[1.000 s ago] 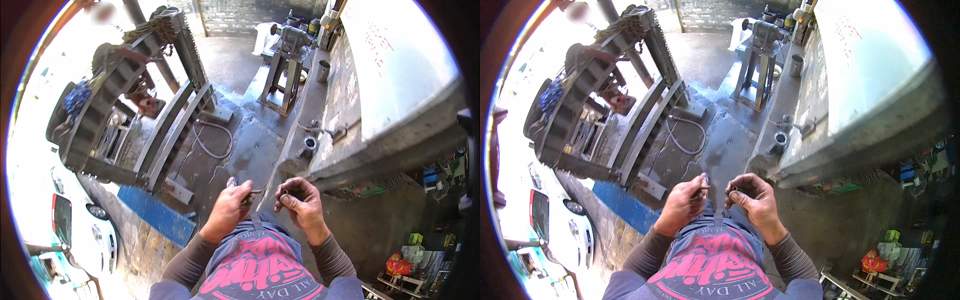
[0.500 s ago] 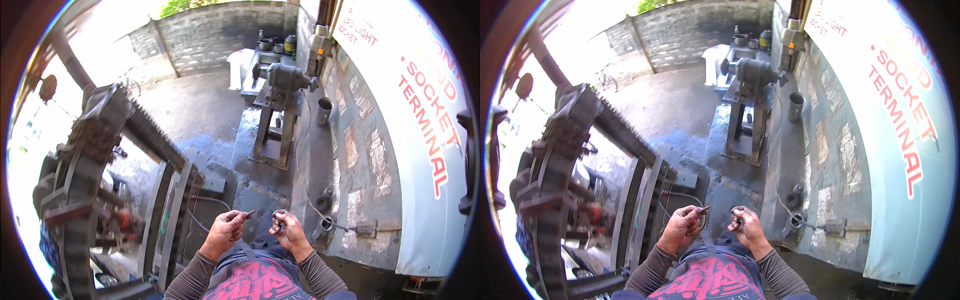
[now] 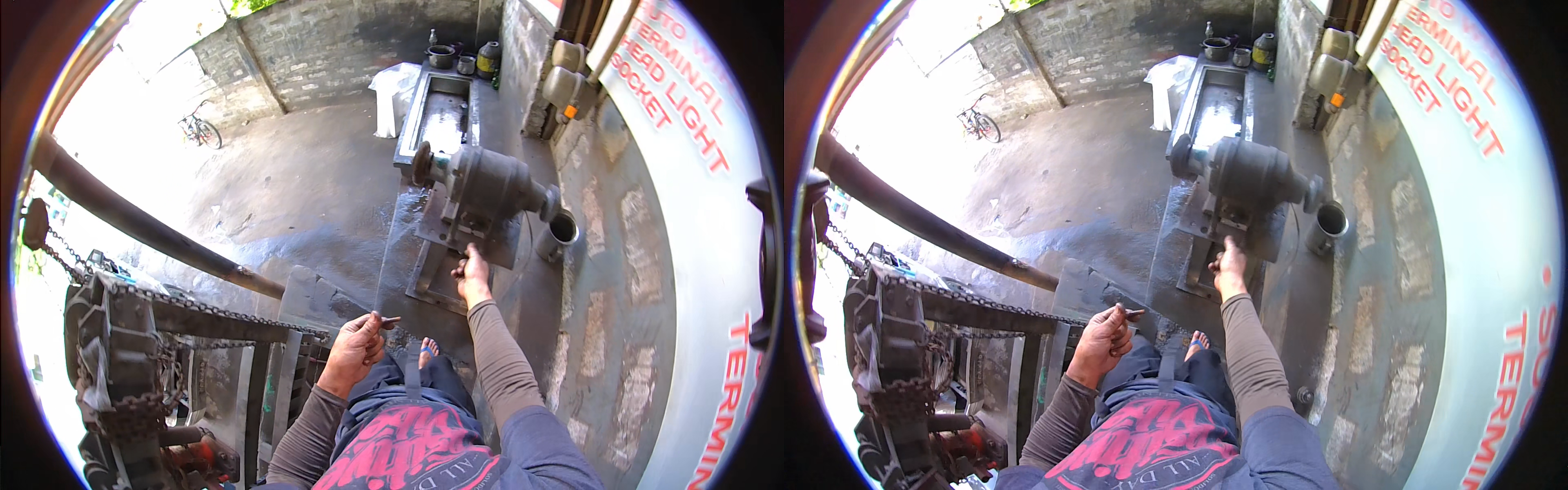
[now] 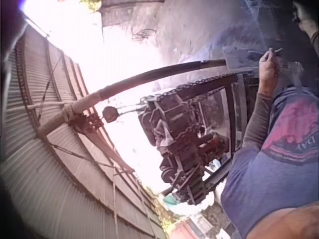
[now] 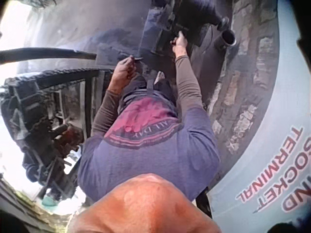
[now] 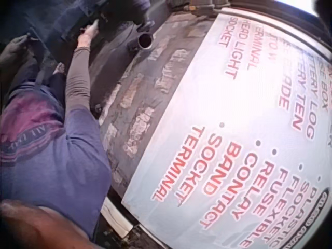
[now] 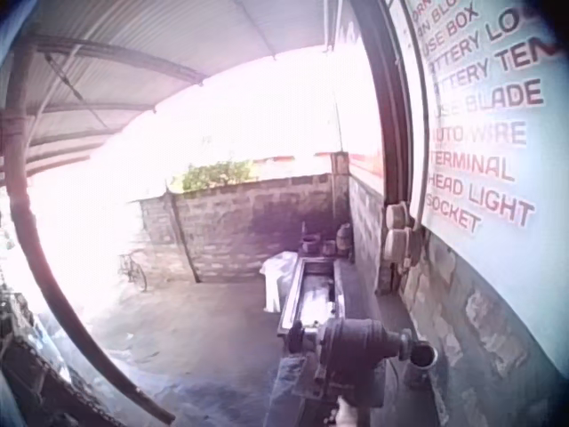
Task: The person assembles small metal parts at a workbench, then moves to a bench grinder to smooth the edges of a metal piece. The person holds the part against the spinning wheel with both hands, rotating it to grind different sides.
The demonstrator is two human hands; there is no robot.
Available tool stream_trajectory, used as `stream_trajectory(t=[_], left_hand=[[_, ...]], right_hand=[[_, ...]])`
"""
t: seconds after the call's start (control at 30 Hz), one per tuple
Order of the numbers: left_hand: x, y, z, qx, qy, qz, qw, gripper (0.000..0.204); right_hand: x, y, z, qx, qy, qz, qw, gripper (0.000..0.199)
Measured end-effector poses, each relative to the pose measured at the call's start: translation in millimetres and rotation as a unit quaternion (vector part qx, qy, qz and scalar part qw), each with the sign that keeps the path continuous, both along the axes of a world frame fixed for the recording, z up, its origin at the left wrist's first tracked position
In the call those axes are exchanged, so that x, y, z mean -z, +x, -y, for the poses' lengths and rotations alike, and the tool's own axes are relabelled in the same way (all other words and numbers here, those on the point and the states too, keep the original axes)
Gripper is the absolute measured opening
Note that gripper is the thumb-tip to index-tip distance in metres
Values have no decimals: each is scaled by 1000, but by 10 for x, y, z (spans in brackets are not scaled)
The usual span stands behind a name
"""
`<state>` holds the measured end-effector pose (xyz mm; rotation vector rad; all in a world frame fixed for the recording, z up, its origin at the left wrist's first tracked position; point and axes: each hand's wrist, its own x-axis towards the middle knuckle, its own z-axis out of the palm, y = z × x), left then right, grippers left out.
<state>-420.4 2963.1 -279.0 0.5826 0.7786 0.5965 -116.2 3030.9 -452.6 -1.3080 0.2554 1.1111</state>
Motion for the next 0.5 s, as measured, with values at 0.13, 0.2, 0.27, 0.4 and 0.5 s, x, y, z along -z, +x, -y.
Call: stream_trajectory(t=[0.13, 0.2, 0.27, 0.4, 0.5], left_hand=[[95, 256, -717, 17, -17, 15, 1000, 36], [198, 327, -1064, 31, -39, 19, 999, 33], [247, 444, -1415, 55, -59, 8, 997, 32], [508, 584, -2068, 112, -91, -6, 990, 29], [630, 676, -2469, 157, -112, -25, 981, 30]], right_hand=[[207, 279, -657, 109, -5, -52, 993, 37], [329, 270, -818, 143, -3, -63, 988, 35], [470, 408, -929, 172, 10, -54, 984, 32], [574, 491, -945, 190, -8, -6, 982, 25], [488, 439, -856, 187, -51, 29, 981, 25]])
